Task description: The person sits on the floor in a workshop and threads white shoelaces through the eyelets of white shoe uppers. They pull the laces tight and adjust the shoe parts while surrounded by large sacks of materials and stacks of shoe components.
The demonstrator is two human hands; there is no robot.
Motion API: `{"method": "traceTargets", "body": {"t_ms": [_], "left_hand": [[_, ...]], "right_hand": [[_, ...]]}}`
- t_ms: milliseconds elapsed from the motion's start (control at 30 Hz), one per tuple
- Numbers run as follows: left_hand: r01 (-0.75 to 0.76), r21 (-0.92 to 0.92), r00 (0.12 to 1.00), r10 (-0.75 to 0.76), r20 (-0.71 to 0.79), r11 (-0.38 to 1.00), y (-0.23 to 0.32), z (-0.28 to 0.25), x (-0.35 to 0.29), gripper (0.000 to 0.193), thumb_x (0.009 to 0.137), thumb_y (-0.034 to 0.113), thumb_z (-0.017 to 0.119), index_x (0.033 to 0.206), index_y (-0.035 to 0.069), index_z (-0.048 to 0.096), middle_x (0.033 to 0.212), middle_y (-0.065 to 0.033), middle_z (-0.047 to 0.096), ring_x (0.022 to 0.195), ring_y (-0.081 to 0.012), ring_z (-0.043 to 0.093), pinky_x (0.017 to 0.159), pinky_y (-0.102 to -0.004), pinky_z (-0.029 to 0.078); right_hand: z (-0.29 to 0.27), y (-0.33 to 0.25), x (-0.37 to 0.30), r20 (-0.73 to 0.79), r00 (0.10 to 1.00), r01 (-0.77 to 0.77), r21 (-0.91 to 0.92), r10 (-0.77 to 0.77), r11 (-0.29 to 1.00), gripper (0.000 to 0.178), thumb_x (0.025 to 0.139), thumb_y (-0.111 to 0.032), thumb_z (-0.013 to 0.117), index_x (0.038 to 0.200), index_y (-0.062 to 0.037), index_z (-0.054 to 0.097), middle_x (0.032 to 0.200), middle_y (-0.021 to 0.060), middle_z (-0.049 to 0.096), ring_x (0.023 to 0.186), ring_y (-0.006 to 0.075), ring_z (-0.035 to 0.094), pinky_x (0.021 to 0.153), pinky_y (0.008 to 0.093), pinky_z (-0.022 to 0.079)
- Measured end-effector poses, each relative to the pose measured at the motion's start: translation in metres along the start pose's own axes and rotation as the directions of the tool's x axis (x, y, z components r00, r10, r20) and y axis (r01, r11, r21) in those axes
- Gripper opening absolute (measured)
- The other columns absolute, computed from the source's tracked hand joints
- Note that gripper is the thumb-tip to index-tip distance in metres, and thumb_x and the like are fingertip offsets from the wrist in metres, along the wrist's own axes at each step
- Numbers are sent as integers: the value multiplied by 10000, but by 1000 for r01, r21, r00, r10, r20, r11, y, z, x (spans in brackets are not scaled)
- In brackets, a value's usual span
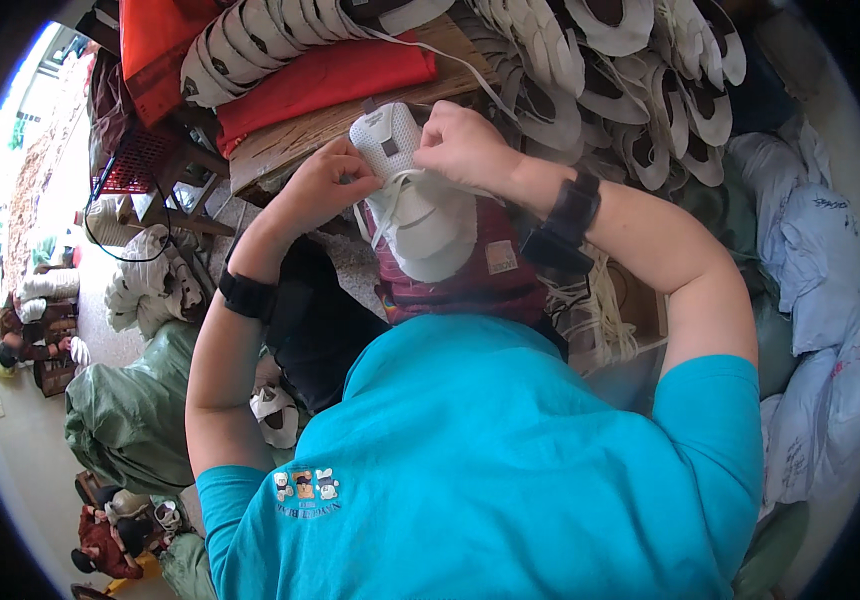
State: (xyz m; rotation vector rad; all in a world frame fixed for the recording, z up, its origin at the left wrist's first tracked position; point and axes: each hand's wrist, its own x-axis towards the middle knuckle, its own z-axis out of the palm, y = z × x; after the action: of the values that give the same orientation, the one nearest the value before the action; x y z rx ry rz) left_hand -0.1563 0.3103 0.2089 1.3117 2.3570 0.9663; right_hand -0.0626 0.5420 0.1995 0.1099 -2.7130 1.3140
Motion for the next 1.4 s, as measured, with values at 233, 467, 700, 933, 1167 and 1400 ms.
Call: {"method": "traceTargets", "body": {"t_ms": [233, 467, 700, 933, 1167, 1400], "left_hand": [[216, -106, 963, -229, -139, 971, 4, 20, 3, 188, 825, 174, 744, 767, 0, 710, 871, -36, 551, 773, -127, 553, 679, -269, 460], [-68, -162, 996, 58, -68, 984, 1, -1, -14, 208, 817, 166, 757, 936, 21, 667, 927, -22, 536, 719, -116, 525, 652, -269, 456], [-37, 26, 996, 39, -82, 999, 0, 0, -18, 339, 781, 242, 800, 982, 50, 607, 960, -98, 576, 834, -276, 632, 729, -368, 516], [103, 54, 990, -96, -108, 993, 12, 6, -9, 234, 856, 249, 730, 808, 23, 694, 856, -73, 544, 743, -212, 574, 668, -332, 479], [154, -308, 876, -274, -398, 939, 15, 40, -11, 210, 833, 238, 723, 805, 31, 744, 877, -91, 573, 878, -233, 584, 740, -348, 476], [-286, -398, 726, -74, -683, 872, 98, -19, -1, 164, 907, 152, 713, 834, 7, 735, 910, -34, 540, 855, -138, 523, 737, -240, 426]], "right_hand": [[0, 1, 4, 16, 1000, -4, -29, 5, 1000, 182, 870, -200, 716, 850, -28, 659, 955, 65, 541, 836, 163, 575, 770, 300, 476], [-22, -20, -5, 240, 968, 113, -187, -66, 976, 228, 888, -221, 685, 985, -38, 590, 1044, 85, 508, 876, 245, 601, 790, 365, 489], [-27, -30, -4, 341, 939, 150, -283, -47, 947, 242, 932, -240, 622, 1020, -23, 561, 1084, 132, 480, 927, 333, 603, 806, 432, 483], [-16, -28, -10, 282, 959, 85, -331, 12, 940, 212, 946, -210, 596, 1015, -14, 556, 1070, 132, 478, 952, 340, 593, 816, 440, 478], [-6, -14, -10, 121, 989, 86, -40, -81, 995, 154, 906, -155, 665, 947, -18, 607, 999, 54, 497, 891, 175, 564, 772, 317, 464], [-41, -87, -6, 148, 962, 118, 536, -230, 836, 100, 936, -111, 648, 985, -25, 658, 1045, 9, 580, 837, 71, 561, 742, 235, 464]]}}
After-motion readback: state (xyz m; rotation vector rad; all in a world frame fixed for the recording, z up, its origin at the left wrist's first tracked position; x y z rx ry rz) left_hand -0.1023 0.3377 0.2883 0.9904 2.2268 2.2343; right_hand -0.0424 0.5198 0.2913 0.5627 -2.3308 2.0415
